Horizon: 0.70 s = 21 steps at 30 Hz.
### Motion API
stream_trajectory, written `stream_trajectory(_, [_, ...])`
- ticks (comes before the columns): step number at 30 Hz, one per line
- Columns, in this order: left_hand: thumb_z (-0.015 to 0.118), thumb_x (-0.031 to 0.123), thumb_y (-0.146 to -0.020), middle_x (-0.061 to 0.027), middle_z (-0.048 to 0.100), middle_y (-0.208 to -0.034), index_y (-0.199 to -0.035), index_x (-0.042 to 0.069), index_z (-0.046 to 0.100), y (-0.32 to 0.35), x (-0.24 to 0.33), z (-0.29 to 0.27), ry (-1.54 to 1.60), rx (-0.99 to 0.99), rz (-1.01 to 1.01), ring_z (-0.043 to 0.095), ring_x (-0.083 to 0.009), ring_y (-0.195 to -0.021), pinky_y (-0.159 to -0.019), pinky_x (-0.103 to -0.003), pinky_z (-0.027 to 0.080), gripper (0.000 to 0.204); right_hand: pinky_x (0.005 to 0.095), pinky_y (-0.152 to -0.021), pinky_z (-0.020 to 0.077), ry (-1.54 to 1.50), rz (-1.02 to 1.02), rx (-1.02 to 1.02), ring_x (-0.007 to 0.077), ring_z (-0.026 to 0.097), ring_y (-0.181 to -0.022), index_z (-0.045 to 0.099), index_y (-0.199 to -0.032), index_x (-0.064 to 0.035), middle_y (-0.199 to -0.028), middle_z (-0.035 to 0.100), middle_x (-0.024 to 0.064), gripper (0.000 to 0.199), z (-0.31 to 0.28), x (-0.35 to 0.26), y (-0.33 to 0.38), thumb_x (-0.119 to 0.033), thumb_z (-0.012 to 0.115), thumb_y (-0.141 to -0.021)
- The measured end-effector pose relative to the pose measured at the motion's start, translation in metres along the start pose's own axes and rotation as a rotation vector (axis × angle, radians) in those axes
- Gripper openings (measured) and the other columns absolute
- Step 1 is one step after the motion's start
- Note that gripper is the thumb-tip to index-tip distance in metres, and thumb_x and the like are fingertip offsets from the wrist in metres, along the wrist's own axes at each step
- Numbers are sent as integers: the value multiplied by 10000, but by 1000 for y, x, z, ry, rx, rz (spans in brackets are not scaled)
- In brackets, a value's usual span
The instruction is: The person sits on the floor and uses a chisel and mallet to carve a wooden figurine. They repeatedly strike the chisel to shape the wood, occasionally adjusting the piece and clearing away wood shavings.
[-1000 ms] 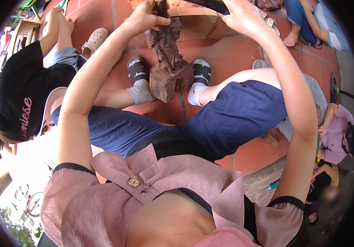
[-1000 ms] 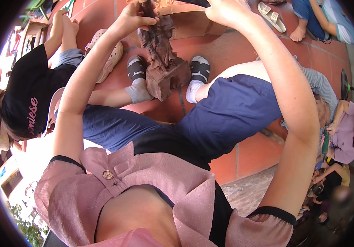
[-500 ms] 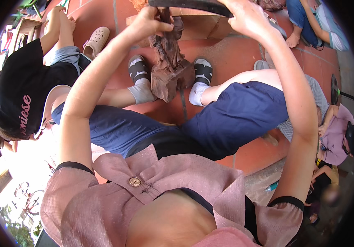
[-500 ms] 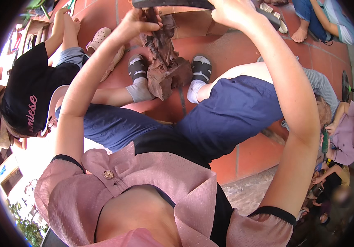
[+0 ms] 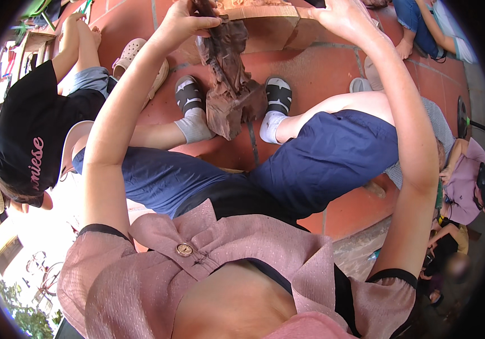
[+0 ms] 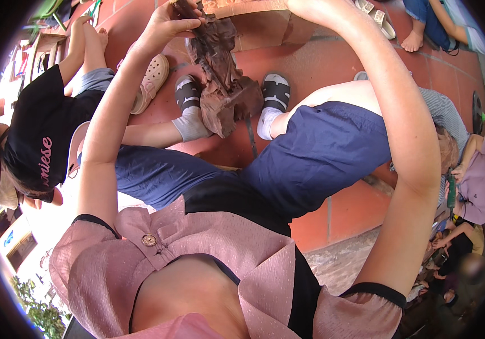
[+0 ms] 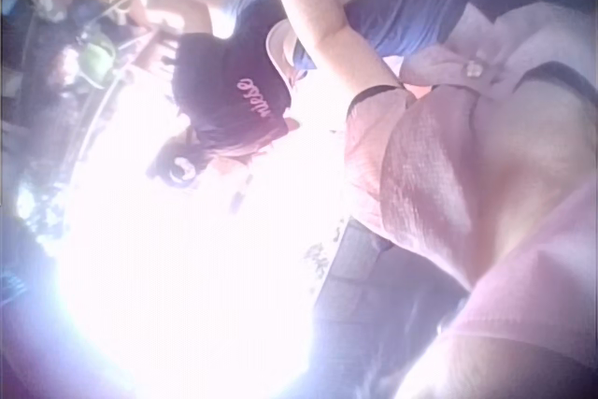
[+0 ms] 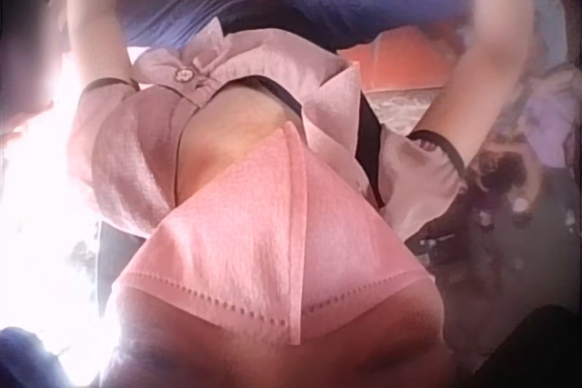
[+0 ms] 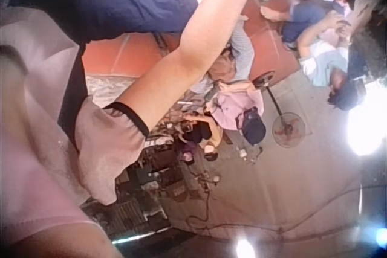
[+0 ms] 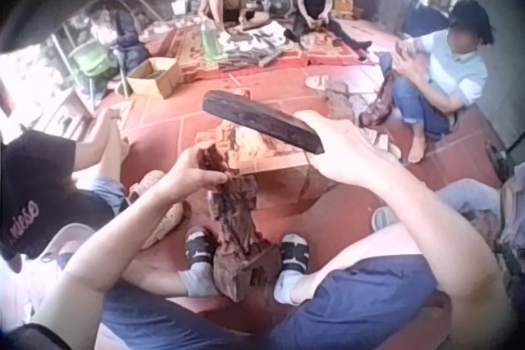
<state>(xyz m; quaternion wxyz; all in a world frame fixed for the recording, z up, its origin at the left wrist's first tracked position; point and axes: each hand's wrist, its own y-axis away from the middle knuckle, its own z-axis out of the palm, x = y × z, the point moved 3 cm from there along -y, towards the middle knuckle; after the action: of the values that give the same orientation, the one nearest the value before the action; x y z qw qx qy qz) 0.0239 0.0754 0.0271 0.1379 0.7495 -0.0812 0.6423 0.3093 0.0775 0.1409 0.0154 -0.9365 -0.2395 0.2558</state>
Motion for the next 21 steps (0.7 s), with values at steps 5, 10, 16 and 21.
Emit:
stream_trajectory(5, [794,16,-811,-18,676,-907,-1126,35,620,-19,-1,16,-130,-24,-39,665,-124,-817,-684,-283,572,360,456,-900,519,-91,-74,130,406,678,-1064,572,-1298,-110,-1093,699,235,460,-2,15,4,-133,691,-855])
stream_trajectory(10, [808,3,-796,-9,651,-907,-1140,36,615,-15,-7,12,-246,8,4,642,-126,-804,-703,-287,576,396,440,-914,515,-46,-56,-26,404,676,-1065,560,-1334,-111,-1092,702,225,537,9,13,-10,-101,702,-817])
stream_trajectory(16, [793,-35,-799,-11,621,-936,-1193,41,594,-7,-1,26,-119,57,17,631,-133,-792,-693,-290,576,449,497,-894,517,-71,-135,27,429,667,-1081,532,-1383,-149,-1130,698,245,542,20,19,2,-28,557,-855])
stream_trajectory(21, [800,-29,-804,-35,630,-936,-1154,45,574,-7,-32,18,-159,54,2,643,-148,-806,-627,-297,577,423,493,-865,524,164,-85,-160,438,672,-1058,526,-1386,-143,-1096,697,258,537,19,4,5,-33,551,-861])
